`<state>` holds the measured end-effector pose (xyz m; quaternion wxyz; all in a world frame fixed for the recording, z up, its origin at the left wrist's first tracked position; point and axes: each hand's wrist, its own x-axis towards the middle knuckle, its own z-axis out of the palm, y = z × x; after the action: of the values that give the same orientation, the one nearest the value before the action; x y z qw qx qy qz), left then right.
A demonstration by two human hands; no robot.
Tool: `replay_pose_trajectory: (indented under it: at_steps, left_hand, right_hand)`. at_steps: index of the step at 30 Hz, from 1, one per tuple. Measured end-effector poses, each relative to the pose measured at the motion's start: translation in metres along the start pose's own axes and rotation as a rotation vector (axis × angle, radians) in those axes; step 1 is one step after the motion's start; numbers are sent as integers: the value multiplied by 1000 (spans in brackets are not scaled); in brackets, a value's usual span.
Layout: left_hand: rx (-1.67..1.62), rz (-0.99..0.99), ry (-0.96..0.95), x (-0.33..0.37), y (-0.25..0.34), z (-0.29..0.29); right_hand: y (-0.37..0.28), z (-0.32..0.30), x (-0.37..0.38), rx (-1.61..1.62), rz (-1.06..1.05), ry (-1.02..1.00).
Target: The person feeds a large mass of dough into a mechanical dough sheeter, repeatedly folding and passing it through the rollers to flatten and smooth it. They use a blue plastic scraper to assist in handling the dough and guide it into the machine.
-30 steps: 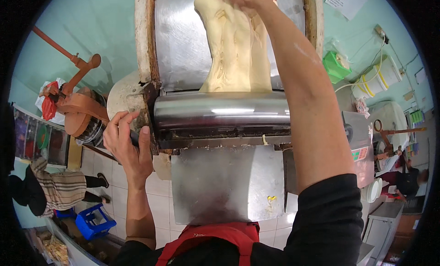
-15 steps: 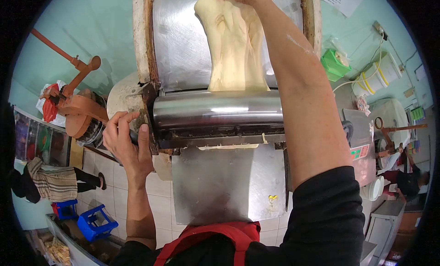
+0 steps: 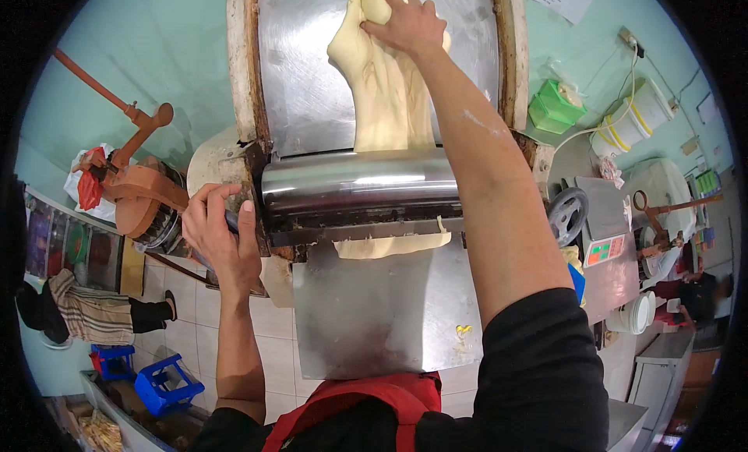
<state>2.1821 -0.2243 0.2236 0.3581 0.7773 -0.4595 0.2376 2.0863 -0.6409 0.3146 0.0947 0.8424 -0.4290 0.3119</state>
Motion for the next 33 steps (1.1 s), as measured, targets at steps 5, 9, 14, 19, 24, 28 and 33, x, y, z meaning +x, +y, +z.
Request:
replay_pose_trajectory:
  at_steps: [5,9,14,19,24,28,33]
  left_hand:
    - [-37,19,17,0,-1,-1]
    - [-37,43,42,-3,-3,0]
    - [-41,25,41,-3,0,0]
    - [-39,33,44,-4,-5,1]
    - [-70,65,71,-6,-11,0]
    - [-200,262,219,-43,20,-7]
    - [-608,270,-427,-191,32,40]
  right_hand:
    - [3,22,-44,25,-51,24]
    - [0,27,-112,59,-23,-34]
    - [4,25,-166,66,60,-147]
    - [-12,-14,-196,-2,109,-476]
    - [-9,-28,-267,-47,-11,-341]
    - [-16,-38,-366,318,-71,64]
    - [-6,7,-511,609,321,-127]
